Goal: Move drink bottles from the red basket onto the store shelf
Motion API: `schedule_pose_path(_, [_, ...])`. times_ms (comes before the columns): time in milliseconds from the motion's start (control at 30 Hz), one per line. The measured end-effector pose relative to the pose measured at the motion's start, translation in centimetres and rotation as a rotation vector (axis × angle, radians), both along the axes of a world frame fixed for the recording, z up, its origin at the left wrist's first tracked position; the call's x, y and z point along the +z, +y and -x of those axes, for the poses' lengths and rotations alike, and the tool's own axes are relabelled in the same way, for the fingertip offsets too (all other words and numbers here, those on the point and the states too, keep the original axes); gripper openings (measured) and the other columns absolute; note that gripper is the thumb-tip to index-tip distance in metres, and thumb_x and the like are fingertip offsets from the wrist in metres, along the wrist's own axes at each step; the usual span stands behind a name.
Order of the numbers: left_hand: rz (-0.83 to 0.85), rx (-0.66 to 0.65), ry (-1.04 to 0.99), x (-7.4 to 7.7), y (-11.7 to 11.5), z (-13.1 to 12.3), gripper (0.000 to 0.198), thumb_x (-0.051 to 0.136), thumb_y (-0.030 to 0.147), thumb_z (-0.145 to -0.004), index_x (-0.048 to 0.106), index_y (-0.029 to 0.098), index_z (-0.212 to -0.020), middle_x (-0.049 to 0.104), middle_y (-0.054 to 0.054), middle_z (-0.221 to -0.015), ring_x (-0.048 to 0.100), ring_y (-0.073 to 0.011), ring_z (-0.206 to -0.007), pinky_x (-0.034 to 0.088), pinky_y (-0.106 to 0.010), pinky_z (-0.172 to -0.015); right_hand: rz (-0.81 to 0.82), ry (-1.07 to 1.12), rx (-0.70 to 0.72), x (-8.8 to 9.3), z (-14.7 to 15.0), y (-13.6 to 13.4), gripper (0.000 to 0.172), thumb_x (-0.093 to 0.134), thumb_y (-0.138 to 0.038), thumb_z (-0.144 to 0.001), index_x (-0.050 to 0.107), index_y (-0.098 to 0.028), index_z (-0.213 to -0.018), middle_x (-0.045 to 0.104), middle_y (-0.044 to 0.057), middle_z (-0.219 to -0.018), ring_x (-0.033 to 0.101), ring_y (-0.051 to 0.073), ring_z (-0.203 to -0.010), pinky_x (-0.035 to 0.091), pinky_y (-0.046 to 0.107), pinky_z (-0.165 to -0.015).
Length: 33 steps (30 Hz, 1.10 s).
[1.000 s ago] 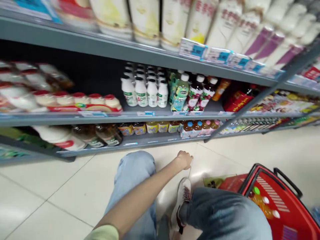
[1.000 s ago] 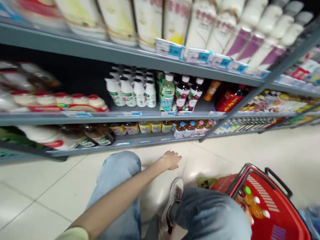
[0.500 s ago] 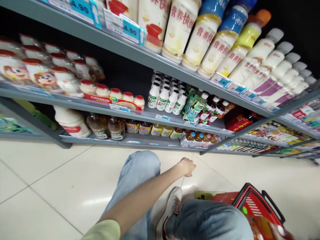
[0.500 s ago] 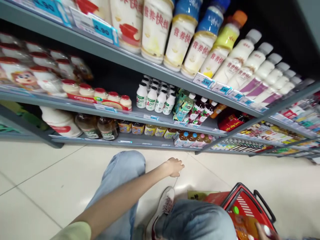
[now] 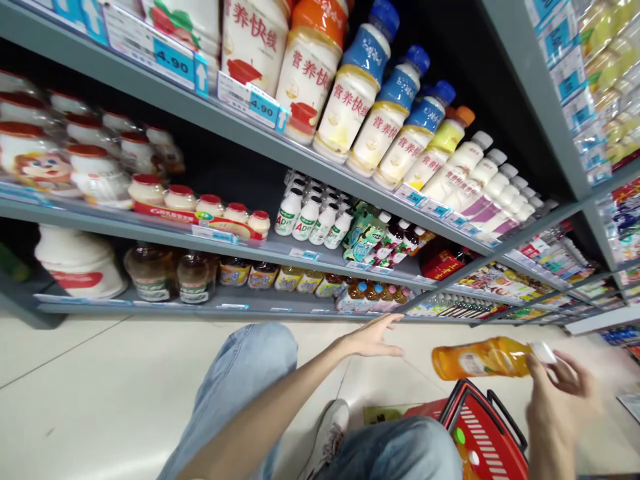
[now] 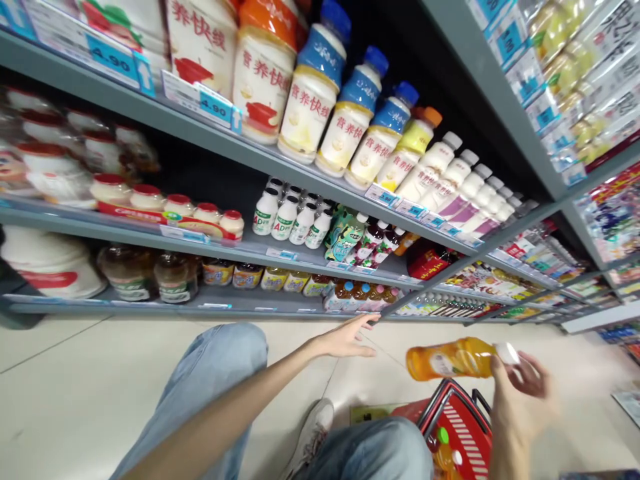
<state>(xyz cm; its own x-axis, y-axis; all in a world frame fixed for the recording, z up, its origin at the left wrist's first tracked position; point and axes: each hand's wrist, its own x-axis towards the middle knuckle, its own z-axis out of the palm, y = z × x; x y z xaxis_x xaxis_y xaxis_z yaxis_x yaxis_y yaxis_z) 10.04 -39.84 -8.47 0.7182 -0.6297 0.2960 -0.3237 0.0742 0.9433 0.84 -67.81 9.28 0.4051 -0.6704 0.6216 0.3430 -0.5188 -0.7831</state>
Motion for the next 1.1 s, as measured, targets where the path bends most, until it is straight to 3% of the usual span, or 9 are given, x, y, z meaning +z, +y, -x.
schedule_pose_path(67, [0.221,-0.072,0.172,0.4,-0.4,0.0,0.109,0.093,0.043,-0.062,0.037,0.028,-0.155,0.039,-0.020,-0.161,0.054,-0.0335,-0.135,0.058,-0.041,-0.091,-0.120,-0.051,0.146,-1.6,-3.4,3.3,0.055,0.091,-0.029,-0.045,0.070,-0.023,-0.095,0.071,-0.001,-0.079,0.064,0.015,-0.072,0.052,0.024,-0.064])
schedule_pose_path(100, [0.280,-0.110,0.219,0.6,-0.4,0.1,0.107,0.094,0.040,-0.060,0.041,0.027,-0.152,0.050,-0.020,-0.152,0.061,-0.0316,-0.125,0.059,-0.039,-0.086,-0.207,-0.087,0.229,-2.7,-5.0,5.2,0.054,0.091,-0.028,-0.045,0.068,-0.022,-0.094,0.070,-0.002,-0.077,0.065,0.014,-0.071,0.052,0.022,-0.065])
schedule_pose_path(167, [0.329,-0.173,0.289,1.0,-0.2,0.8,0.086,0.091,0.035,-0.065,0.051,0.021,-0.139,0.070,-0.012,-0.114,0.070,-0.0214,-0.089,0.058,-0.032,-0.069,-0.364,-0.097,0.376,-5.1,-8.1,9.2,0.049,0.090,-0.031,-0.049,0.064,-0.022,-0.091,0.070,-0.005,-0.076,0.064,0.012,-0.066,0.051,0.021,-0.063])
schedule_pose_path(233, [0.336,-0.209,0.391,1.2,0.4,1.6,0.064,0.085,0.034,-0.072,0.055,0.018,-0.126,0.066,-0.002,-0.087,0.062,-0.0132,-0.063,0.053,-0.025,-0.053,-0.530,0.003,0.584,-7.8,-10.3,12.8,0.046,0.084,-0.044,-0.060,0.064,-0.022,-0.094,0.073,-0.001,-0.082,0.066,0.014,-0.066,0.054,0.025,-0.063])
schedule_pose_path(333, [0.379,-0.186,0.602,1.1,1.0,2.3,0.057,0.082,0.040,-0.073,0.053,0.017,-0.117,0.065,-0.004,-0.091,0.063,-0.0139,-0.061,0.047,-0.021,-0.043,-0.831,0.258,0.977,-11.2,-11.7,15.6,0.054,0.065,-0.066,-0.077,0.066,-0.021,-0.107,0.077,0.007,-0.096,0.071,0.020,-0.072,0.058,0.033,-0.067])
schedule_pose_path(400, [0.361,-0.145,0.679,0.7,0.9,2.3,0.058,0.081,0.045,-0.073,0.053,0.015,-0.114,0.066,-0.007,-0.094,0.065,-0.0161,-0.063,0.048,-0.023,-0.044,-0.981,0.368,1.098,-12.7,-11.6,15.6,0.057,0.058,-0.069,-0.083,0.068,-0.020,-0.110,0.077,0.008,-0.093,0.070,0.020,-0.067,0.059,0.036,-0.066])
schedule_pose_path(700, [0.111,-0.043,0.472,-0.2,-1.0,1.7,0.060,0.075,0.055,-0.079,0.057,0.016,-0.122,0.067,-0.009,-0.108,0.062,-0.0231,-0.095,0.051,-0.036,-0.085,-1.171,0.360,1.084,-13.3,-11.5,13.2,0.056,0.051,-0.069,-0.089,0.071,-0.016,-0.094,0.072,0.006,-0.070,0.064,0.018,-0.051,0.054,0.029,-0.050])
schedule_pose_path(900, [-0.127,0.047,0.147,-0.3,-1.0,1.3,0.050,0.063,0.057,-0.087,0.061,0.014,-0.113,0.068,-0.006,-0.094,0.059,-0.0224,-0.083,0.048,-0.035,-0.079,-1.200,0.383,1.104,-12.3,-11.2,12.7,0.057,0.059,-0.074,-0.082,0.070,-0.018,-0.086,0.068,0.003,-0.061,0.061,0.016,-0.048,0.051,0.027,-0.045])
schedule_pose_path(1100, [-0.129,0.067,-0.004,0.6,-0.8,1.2,0.053,0.054,0.066,-0.088,0.065,0.014,-0.095,0.068,-0.007,-0.088,0.060,-0.0234,-0.078,0.045,-0.034,-0.076,-1.208,0.254,1.122,-11.1,-10.3,12.9,0.052,0.059,-0.069,-0.085,0.070,-0.018,-0.088,0.064,-0.001,-0.056,0.060,0.013,-0.049,0.053,0.024,-0.051])
